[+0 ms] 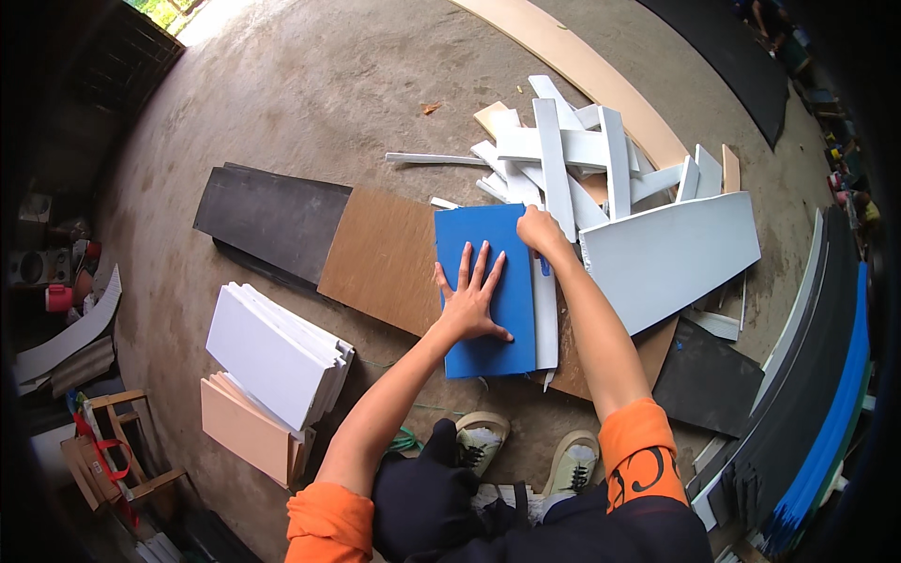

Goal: The person sits on the floor and uses a utility knife to cut white foam sheets, using a blue sheet as a template for sizing. They repeatedly align the template, score the foam, and separate the cut pieces, stacking the finished white sheets to the side.

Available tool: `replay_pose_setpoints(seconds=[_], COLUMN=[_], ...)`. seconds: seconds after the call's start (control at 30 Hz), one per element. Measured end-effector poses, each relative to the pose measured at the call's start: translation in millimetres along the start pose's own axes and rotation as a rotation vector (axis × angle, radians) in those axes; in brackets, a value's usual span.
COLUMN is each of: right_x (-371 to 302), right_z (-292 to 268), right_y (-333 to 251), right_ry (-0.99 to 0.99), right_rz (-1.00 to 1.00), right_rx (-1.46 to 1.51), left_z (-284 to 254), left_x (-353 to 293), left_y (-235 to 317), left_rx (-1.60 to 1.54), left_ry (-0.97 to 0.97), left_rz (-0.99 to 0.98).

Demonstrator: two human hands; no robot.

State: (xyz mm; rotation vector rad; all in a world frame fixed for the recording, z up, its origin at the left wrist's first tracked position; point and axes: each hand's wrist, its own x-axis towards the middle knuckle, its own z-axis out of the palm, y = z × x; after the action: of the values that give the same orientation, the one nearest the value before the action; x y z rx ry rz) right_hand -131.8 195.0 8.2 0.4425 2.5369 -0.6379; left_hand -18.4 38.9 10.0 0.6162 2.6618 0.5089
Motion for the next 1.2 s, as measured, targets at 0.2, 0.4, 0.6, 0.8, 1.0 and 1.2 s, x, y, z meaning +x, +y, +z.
replay_pose_setpoints(seconds=[0.2, 0.4, 0.6, 0.8, 1.0, 1.2], right_x=[-50, -177, -261, -238, -151, -137], right_z=[2, 80, 90, 51, 71, 71], right_y=[0, 98, 113, 115, 112, 105], right_ry=[-0.340, -0.185, -0.176, 0.105, 0.388, 0.291], right_rz=[0.157, 0.047, 0.104, 0.001, -0.072, 0.138], right_rx=[-0.048, 0.026, 0.041, 0.241, 0.379, 0.659], left_z=[0, 2, 7, 12, 25, 18], left_x=[-2, 1, 4, 3, 8, 4], left_y=[-2, 0, -1, -10, 2, 35], left_rx=[0.001, 0.016, 0.060, 0.040, -0.009, -0.065], left_ry=[-0.014, 0.010, -0.009, 0.058, 0.171, 0.253], left_rz=[-0.030, -0.028, -0.029, 0.000, -0.065, -0.241])
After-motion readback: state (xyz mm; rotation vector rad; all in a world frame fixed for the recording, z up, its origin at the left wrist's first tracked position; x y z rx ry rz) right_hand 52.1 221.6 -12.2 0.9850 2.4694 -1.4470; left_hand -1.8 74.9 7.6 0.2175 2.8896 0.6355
